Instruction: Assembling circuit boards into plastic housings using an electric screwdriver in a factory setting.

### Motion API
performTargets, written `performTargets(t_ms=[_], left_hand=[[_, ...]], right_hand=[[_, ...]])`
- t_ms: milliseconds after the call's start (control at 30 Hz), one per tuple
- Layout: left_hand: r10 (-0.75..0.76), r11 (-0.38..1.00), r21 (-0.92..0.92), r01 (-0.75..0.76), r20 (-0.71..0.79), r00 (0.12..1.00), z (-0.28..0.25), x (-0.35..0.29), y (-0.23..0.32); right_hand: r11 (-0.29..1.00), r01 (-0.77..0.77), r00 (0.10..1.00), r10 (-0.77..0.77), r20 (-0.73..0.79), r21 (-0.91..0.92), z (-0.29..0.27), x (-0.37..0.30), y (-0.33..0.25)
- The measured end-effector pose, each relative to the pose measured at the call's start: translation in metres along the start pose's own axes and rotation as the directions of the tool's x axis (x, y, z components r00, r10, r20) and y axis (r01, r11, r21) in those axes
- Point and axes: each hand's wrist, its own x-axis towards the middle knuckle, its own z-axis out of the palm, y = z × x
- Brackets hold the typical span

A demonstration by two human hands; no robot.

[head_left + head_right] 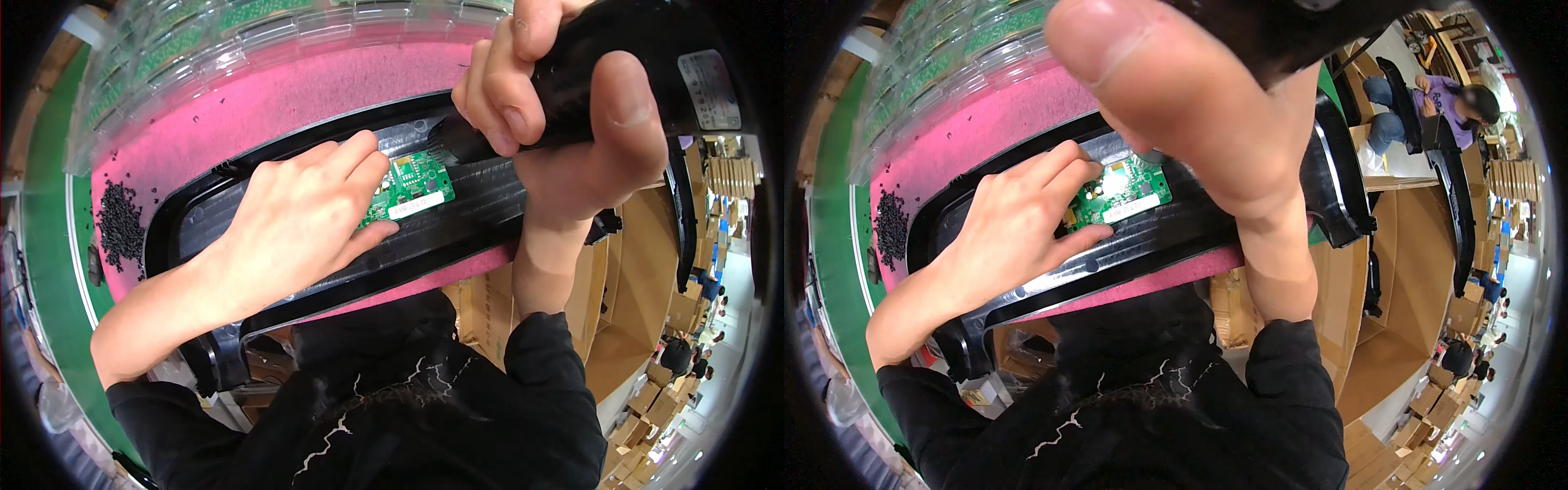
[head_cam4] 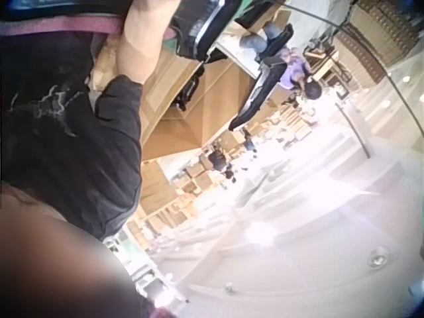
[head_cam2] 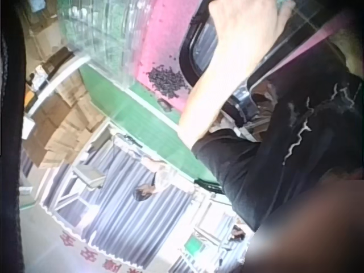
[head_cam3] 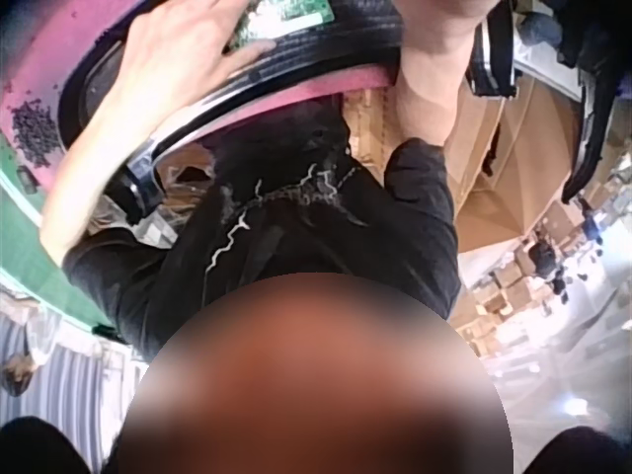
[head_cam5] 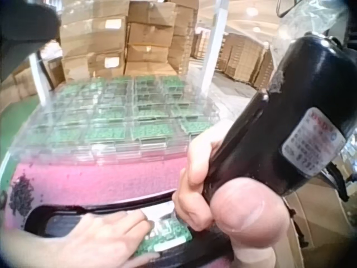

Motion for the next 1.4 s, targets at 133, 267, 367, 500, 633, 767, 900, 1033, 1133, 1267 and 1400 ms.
performTargets(t_ms=[133,267,367,500,633,767,900,1033,1133,1267,1400], left_hand=[[0.015,1.000,-0.024,-0.015,-0.014,1.000,0.001,0.002,-0.003],[-0.002,0.999,-0.042,0.001,-0.010,1.000,0.001,0.000,-0.004],[0.010,1.000,-0.027,-0.010,-0.016,1.000,-0.003,0.000,-0.001],[0.018,0.932,-0.356,-0.068,-0.140,0.990,-0.012,-0.003,-0.001],[0.243,0.681,-0.715,-0.159,0.016,0.970,-0.031,0.001,-0.017],[0.302,0.592,-0.798,-0.115,0.087,0.949,-0.038,0.002,-0.020],[0.284,0.665,-0.743,-0.077,0.156,0.946,-0.040,0.002,-0.025],[0.285,0.664,-0.735,-0.134,0.084,0.955,-0.037,0.001,-0.027],[0.274,0.680,-0.712,-0.176,0.024,0.961,-0.036,-0.001,-0.026],[0.182,0.786,-0.577,-0.223,-0.129,0.975,-0.036,-0.006,-0.017],[-0.143,0.815,-0.578,-0.048,-0.281,0.949,-0.043,-0.002,-0.021]], right_hand=[[0.997,-0.077,0.996,0.077,0.053,0.004,-0.005,0.007,0.008],[0.967,0.237,0.958,-0.216,0.186,-0.097,-0.013,0.008,0.020],[0.972,0.234,0.959,-0.231,0.164,0.001,-0.017,0.000,0.005],[0.881,0.209,0.901,-0.342,0.267,0.425,-0.018,-0.002,0.000],[0.827,0.179,0.920,-0.333,0.209,0.533,-0.013,-0.002,0.002],[0.783,0.114,0.929,-0.303,0.214,0.612,-0.008,-0.001,0.007],[0.791,0.144,0.909,-0.344,0.236,0.595,-0.005,-0.001,0.012],[0.771,0.201,0.892,-0.399,0.214,0.604,-0.005,-0.001,0.014],[0.774,0.189,0.886,-0.399,0.235,0.604,-0.008,0.001,0.015],[0.793,0.197,0.888,-0.393,0.238,0.576,-0.007,-0.002,0.010],[0.869,0.309,0.890,-0.408,0.205,0.388,-0.017,-0.009,-0.001]])
